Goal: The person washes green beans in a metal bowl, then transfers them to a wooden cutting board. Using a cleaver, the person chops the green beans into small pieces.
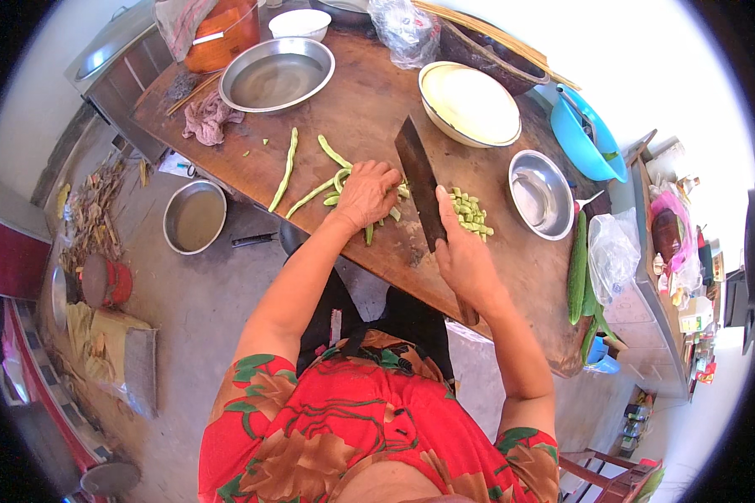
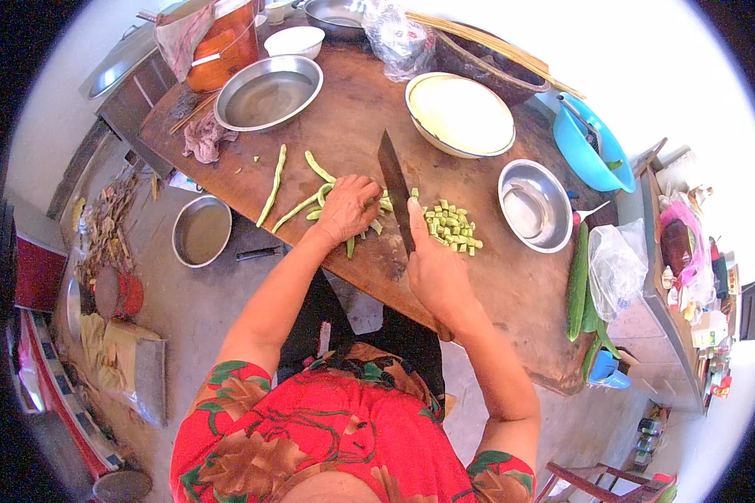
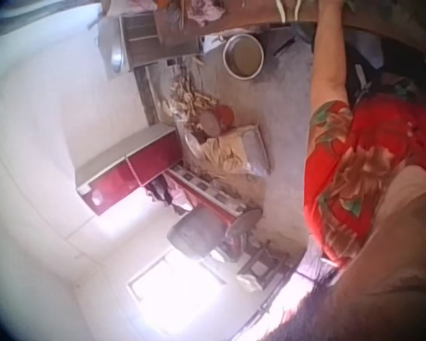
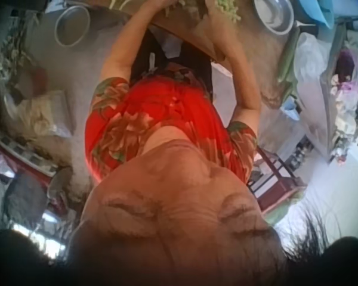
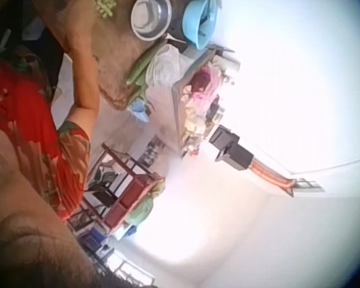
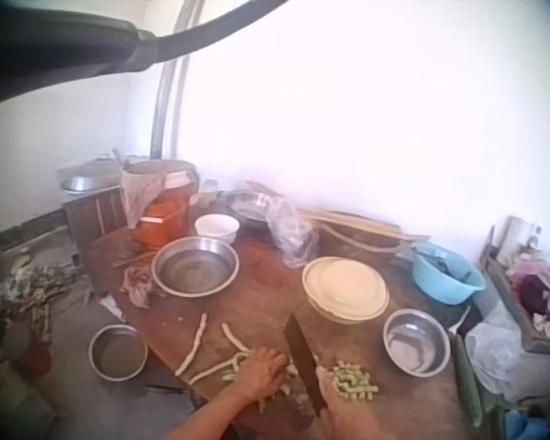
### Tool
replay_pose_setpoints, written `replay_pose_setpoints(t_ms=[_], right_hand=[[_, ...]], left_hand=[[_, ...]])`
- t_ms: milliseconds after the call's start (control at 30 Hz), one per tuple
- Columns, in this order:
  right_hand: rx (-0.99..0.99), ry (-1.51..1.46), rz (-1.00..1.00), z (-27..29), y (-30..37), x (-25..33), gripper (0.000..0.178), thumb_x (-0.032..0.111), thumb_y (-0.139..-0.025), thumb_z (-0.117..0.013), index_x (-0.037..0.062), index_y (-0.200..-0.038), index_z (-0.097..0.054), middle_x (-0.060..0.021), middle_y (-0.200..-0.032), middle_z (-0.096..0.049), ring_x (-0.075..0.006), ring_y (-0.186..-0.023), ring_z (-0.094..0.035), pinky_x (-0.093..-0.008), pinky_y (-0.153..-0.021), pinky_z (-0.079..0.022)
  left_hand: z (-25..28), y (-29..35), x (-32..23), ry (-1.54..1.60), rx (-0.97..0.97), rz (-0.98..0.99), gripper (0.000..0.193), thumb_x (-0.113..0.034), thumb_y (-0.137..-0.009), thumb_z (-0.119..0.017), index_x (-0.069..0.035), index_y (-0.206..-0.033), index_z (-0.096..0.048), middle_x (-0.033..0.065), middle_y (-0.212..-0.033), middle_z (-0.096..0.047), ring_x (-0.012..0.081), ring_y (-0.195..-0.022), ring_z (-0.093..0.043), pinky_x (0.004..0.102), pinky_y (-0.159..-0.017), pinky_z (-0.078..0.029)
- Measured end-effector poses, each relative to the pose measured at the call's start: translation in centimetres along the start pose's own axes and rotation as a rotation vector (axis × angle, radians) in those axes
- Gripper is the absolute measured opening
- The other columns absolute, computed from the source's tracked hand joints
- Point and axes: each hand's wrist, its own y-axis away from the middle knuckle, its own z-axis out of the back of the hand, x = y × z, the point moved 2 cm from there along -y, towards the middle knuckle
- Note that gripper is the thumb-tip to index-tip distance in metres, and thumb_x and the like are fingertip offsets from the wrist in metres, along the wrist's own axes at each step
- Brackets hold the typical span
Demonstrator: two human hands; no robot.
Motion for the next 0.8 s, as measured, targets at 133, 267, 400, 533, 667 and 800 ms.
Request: replay_pose_setpoints(t_ms=[133, 267, 400, 533, 667, 800], right_hand=[[0.036, 0.032, 0.001, -1.2, 0.7, -0.2, 0.081, 0.000, -0.084, -0.051, 0.0149, -0.156, -0.016, -0.0315, -0.084, -0.063, -0.0492, -0.080, -0.062, -0.0536, -0.073, -0.047], [0.142, 0.043, -0.070, -1.4, 0.0, 0.6, 0.083, 0.001, -0.084, -0.050, 0.0146, -0.157, -0.012, -0.0295, -0.082, -0.064, -0.0479, -0.075, -0.061, -0.0543, -0.070, -0.047], [0.020, 0.086, 0.123, -3.6, -1.3, -0.6, 0.087, 0.000, -0.081, -0.051, 0.0086, -0.156, -0.010, -0.0280, -0.074, -0.062, -0.0455, -0.068, -0.061, -0.0545, -0.066, -0.047], [0.019, 0.165, 0.076, -4.9, -3.0, -0.2, 0.090, -0.002, -0.079, -0.052, 0.0085, -0.156, -0.009, -0.0260, -0.074, -0.063, -0.0451, -0.067, -0.061, -0.0538, -0.066, -0.048], [0.011, 0.077, 0.016, -4.1, -5.1, -1.1, 0.088, 0.000, -0.081, -0.051, 0.0173, -0.157, -0.011, -0.0281, -0.076, -0.064, -0.0457, -0.070, -0.063, -0.0538, -0.068, -0.049], [-0.026, -0.008, -0.010, -2.2, -4.3, -2.6, 0.085, 0.002, -0.083, -0.052, 0.0193, -0.157, -0.014, -0.0298, -0.079, -0.063, -0.0460, -0.074, -0.063, -0.0533, -0.070, -0.049]], left_hand=[[-0.4, -0.1, 0.1, 0.006, 0.003, -0.014, 0.018, -0.013, -0.076, -0.067, -0.009, -0.091, -0.059, 0.0085, -0.091, -0.058, 0.0305, -0.094, -0.055, 0.0423, -0.086, -0.041], [-0.1, 0.1, -0.1, 0.011, 0.015, -0.003, 0.018, -0.011, -0.074, -0.067, -0.007, -0.090, -0.059, 0.0095, -0.090, -0.058, 0.0310, -0.095, -0.055, 0.0431, -0.086, -0.042], [0.0, -0.1, -0.1, -0.027, 0.026, 0.033, 0.015, -0.012, -0.077, -0.067, -0.009, -0.090, -0.062, 0.0071, -0.090, -0.060, 0.0292, -0.094, -0.055, 0.0408, -0.085, -0.042], [0.0, 0.0, 0.0, -0.018, 0.039, 0.076, 0.017, -0.010, -0.076, -0.068, -0.008, -0.091, -0.062, 0.0084, -0.089, -0.059, 0.0302, -0.094, -0.055, 0.0410, -0.084, -0.043], [0.3, 0.0, -0.1, 0.006, 0.034, 0.037, 0.019, -0.010, -0.075, -0.068, -0.008, -0.092, -0.060, 0.0090, -0.091, -0.059, 0.0308, -0.094, -0.055, 0.0418, -0.083, -0.042], [0.0, 0.0, 0.2, 0.010, 0.020, -0.013, 0.017, -0.011, -0.079, -0.067, -0.008, -0.094, -0.058, 0.0102, -0.093, -0.057, 0.0323, -0.095, -0.054, 0.0439, -0.087, -0.041]])
